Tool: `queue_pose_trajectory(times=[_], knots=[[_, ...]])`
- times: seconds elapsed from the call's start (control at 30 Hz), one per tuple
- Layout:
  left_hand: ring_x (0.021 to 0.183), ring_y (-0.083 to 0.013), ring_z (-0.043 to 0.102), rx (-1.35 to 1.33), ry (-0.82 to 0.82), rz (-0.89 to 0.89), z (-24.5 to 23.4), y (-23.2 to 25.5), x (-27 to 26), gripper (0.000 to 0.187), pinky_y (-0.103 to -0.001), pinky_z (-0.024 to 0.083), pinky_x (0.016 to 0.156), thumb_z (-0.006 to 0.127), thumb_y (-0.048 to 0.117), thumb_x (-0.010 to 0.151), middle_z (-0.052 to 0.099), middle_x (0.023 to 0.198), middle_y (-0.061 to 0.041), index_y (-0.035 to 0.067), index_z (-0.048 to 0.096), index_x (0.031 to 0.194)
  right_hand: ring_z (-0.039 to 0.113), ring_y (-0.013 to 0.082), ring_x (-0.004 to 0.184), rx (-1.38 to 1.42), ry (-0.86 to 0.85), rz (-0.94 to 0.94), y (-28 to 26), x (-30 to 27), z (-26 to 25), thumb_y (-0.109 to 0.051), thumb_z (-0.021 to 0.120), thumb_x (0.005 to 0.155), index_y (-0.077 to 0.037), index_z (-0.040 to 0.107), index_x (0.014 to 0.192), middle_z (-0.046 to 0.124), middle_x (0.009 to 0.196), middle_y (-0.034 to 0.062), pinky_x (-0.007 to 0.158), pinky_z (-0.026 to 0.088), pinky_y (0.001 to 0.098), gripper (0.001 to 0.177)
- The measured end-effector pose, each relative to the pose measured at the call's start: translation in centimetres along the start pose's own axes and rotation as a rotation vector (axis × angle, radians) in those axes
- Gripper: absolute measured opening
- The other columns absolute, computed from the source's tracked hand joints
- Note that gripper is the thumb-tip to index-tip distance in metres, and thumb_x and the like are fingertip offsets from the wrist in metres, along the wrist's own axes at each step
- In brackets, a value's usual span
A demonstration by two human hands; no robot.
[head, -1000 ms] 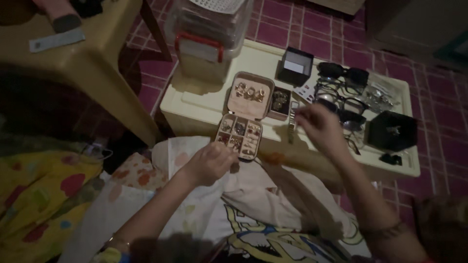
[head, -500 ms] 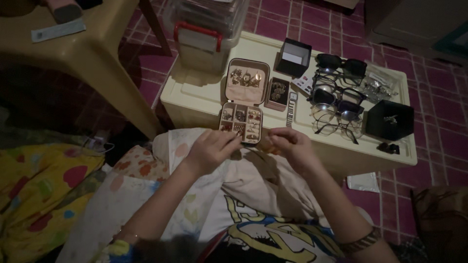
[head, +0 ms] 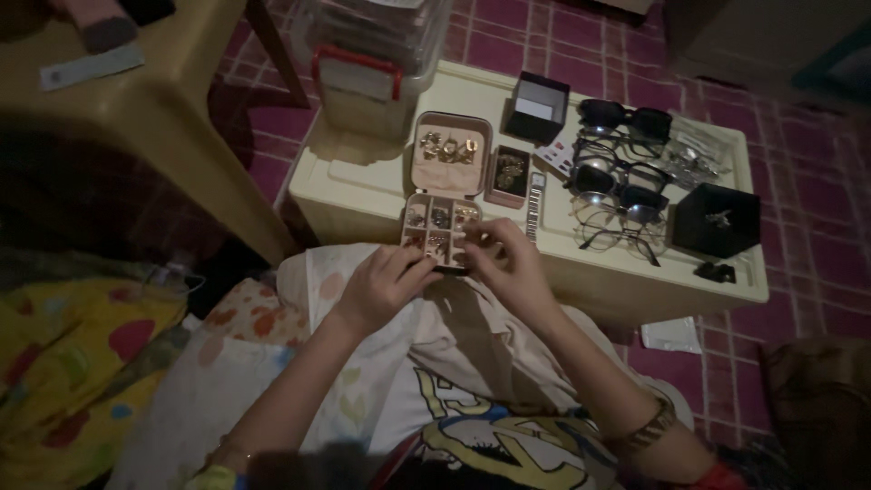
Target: The person sits on the floor and handles small jewelry items from a compartmentalized case, picking up earrings and rings, briefly trying them on, and placing them back into the case. The person also moves a small box and a plastic bag on the table.
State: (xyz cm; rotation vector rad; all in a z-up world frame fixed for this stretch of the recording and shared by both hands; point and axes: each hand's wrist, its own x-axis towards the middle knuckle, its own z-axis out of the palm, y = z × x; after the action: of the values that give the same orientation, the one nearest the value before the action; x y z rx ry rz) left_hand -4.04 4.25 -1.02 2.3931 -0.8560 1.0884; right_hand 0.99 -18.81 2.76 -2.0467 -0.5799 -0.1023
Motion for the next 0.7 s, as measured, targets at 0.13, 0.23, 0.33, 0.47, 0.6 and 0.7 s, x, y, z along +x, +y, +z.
queue_pose_trajectory(times=[0.13, 0.23, 0.33, 0.47, 0.6, 0.7], knots=[[0.098, -0.0268, 0.059, -0.028, -0.028, -0.012, 0.0, -0.2, 0.5, 0.033, -0.039, 0.054, 0.08, 0.083, 0.018, 0.085, 0.063, 0.105, -0.007, 0.004, 0.07, 0.111, 0.065, 0.0168, 0.091, -0.065, 0.039, 0.037, 2.1, -2.2, -2.1, -0.004, 0.064, 0.093, -0.008, 0.07, 0.115, 0.067, 0.107, 0.0062, 0.072, 0.052, 0.0297, 0.022], [0.099, -0.0288, 0.059, -0.076, -0.026, -0.031, 0.1, -0.6, 1.4, 0.032, -0.041, 0.053, 0.081, 0.083, 0.017, 0.084, 0.063, 0.105, -0.008, 0.003, 0.068, 0.109, 0.066, 0.02, 0.097, -0.164, 0.084, -0.08, 4.0, -3.9, -4.4, 0.001, 0.062, 0.091, -0.006, 0.069, 0.113, 0.066, 0.109, 0.0085, 0.08, 0.054, 0.0321, 0.023], [0.099, -0.0304, 0.059, -0.085, -0.069, -0.055, 0.3, -1.5, 2.7, 0.03, -0.042, 0.052, 0.084, 0.081, 0.012, 0.084, 0.062, 0.106, -0.01, 0.001, 0.068, 0.109, 0.065, 0.0244, 0.096, -0.305, 0.144, -0.092, 5.5, -5.0, -6.9, 0.004, 0.064, 0.087, -0.003, 0.069, 0.11, 0.064, 0.104, 0.0114, 0.082, 0.053, 0.0361, 0.024], [0.1, -0.0324, 0.058, -0.099, -0.113, -0.103, 0.3, -1.9, 3.8, 0.03, -0.043, 0.051, 0.088, 0.08, 0.011, 0.082, 0.061, 0.105, -0.012, 0.001, 0.067, 0.107, 0.064, 0.0265, 0.091, -0.369, 0.267, 0.051, 7.1, -5.0, -10.2, 0.005, 0.063, 0.087, -0.003, 0.07, 0.109, 0.064, 0.101, 0.0119, 0.074, 0.052, 0.0375, 0.024], [0.099, -0.0323, 0.057, -0.133, -0.114, -0.165, 0.5, -1.4, 4.2, 0.026, -0.043, 0.051, 0.087, 0.08, 0.012, 0.084, 0.06, 0.104, -0.01, 0.002, 0.067, 0.105, 0.062, 0.0284, 0.095, -0.492, 0.348, -0.031, 8.5, -2.1, -13.6, -0.001, 0.066, 0.097, -0.003, 0.069, 0.11, 0.064, 0.105, 0.0133, 0.081, 0.052, 0.0398, 0.014], [0.101, -0.0326, 0.057, -0.14, -0.103, -0.189, 0.8, -0.9, 4.4, 0.027, -0.044, 0.05, 0.087, 0.079, 0.013, 0.083, 0.06, 0.104, -0.011, 0.002, 0.067, 0.104, 0.059, 0.0341, 0.099, -0.653, 0.204, -0.108, 9.4, 3.4, -14.8, -0.01, 0.074, 0.094, -0.001, 0.068, 0.118, 0.062, 0.106, 0.0172, 0.088, 0.048, 0.047, 0.026]])
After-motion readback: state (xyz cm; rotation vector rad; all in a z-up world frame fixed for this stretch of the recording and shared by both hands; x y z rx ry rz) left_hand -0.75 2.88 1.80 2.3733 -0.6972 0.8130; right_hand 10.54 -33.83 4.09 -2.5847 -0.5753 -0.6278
